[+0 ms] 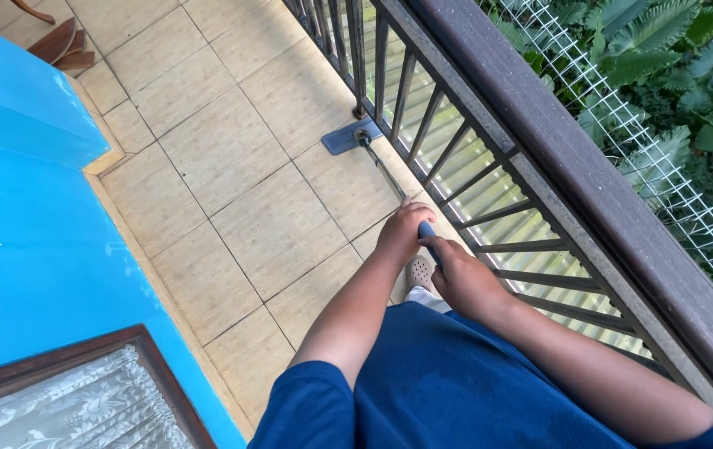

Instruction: Mopping the tiled floor of a balcony.

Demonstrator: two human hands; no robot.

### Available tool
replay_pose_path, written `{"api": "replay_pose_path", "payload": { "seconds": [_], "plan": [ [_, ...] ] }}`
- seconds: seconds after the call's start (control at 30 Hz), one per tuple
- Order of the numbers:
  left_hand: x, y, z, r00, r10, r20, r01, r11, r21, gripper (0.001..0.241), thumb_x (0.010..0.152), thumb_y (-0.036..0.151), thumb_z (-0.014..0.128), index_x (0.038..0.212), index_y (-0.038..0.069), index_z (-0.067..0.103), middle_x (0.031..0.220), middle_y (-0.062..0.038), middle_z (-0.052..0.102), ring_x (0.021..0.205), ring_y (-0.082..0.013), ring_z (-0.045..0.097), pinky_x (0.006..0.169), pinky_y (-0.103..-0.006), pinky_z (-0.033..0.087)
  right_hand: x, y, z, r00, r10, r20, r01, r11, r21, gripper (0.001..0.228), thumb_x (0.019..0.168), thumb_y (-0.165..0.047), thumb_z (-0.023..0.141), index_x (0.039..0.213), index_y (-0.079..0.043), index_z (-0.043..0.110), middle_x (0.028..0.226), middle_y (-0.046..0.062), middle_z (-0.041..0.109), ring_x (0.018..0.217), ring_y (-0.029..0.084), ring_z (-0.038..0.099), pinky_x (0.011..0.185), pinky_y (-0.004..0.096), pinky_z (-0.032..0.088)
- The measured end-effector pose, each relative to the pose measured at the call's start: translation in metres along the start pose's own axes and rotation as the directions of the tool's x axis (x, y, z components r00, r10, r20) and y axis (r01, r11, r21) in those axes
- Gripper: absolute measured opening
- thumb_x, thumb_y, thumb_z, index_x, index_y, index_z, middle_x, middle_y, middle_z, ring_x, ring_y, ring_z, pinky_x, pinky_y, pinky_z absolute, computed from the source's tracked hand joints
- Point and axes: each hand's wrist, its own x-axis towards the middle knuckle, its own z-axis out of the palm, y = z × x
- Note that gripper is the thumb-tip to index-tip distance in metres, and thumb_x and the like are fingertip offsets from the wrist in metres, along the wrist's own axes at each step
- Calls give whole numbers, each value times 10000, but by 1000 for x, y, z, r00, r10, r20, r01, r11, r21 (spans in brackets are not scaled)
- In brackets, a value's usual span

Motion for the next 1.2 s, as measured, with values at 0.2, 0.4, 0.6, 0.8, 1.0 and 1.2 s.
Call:
{"api": "replay_pose_path", "payload": {
  "seconds": [0.2, 0.4, 0.6, 0.8, 1.0, 1.2],
  "plan": [
    [6, -2, 3, 1000, 2, 7, -2, 1000, 26, 237, 825, 19, 698, 1015, 158, 675, 1085, -34, 721, 1167, -265, 692, 1272, -415, 354, 2, 9, -9, 998, -56, -7, 56, 998, -42, 545, 903, -69, 551, 1435, -138, 460, 1250, 248, 629, 993, 528, 686, 723, 599, 610],
    [-6, 52, -39, 993, -79, 86, 70, 992, 109, 79, 821, 69, 622, 846, 144, 633, 897, -54, 687, 1014, -336, 711, 1039, -501, 548, -21, -16, -33, 996, 63, 56, -71, 985, 155, 543, 907, -79, 520, 1439, -187, 508, 1311, 230, 617, 1132, 524, 642, 819, 592, 590],
    [-33, 74, -59, 984, -139, 115, 118, 978, 172, 62, 797, 59, 603, 810, 111, 633, 831, -78, 663, 927, -369, 715, 880, -486, 585, -45, -36, -40, 986, 103, 135, -127, 974, 187, 533, 884, -113, 543, 1408, -213, 535, 1374, 198, 628, 1227, 501, 608, 929, 595, 566],
    [-64, 68, -86, 956, -254, 145, 210, 942, 261, 124, 829, 2, 578, 843, 81, 673, 890, -122, 693, 1007, -397, 723, 931, -539, 582, -31, -40, -3, 989, -35, 146, 2, 976, 220, 526, 889, -80, 544, 1409, -158, 540, 1361, 234, 631, 1234, 488, 611, 957, 557, 566],
    [-56, -5, -97, 907, -395, 144, 340, 890, 303, 160, 909, 61, 570, 963, 126, 706, 1066, -73, 681, 1215, -378, 643, 1132, -607, 432, 31, -37, 56, 983, -135, 127, 112, 978, 175, 608, 912, -143, 556, 1498, -231, 424, 1375, 179, 596, 1236, 435, 611, 978, 564, 552],
    [-72, -22, -132, 919, -391, 37, 366, 887, 281, 177, 861, 16, 617, 917, 160, 703, 1068, -58, 704, 1204, -366, 653, 1126, -550, 459, 44, -66, 67, 976, 0, 219, -113, 857, 502, 761, 842, -157, 643, 1542, -102, 349, 1359, 257, 594, 666, 291, 709, 504, 329, 622]
  ]
}}
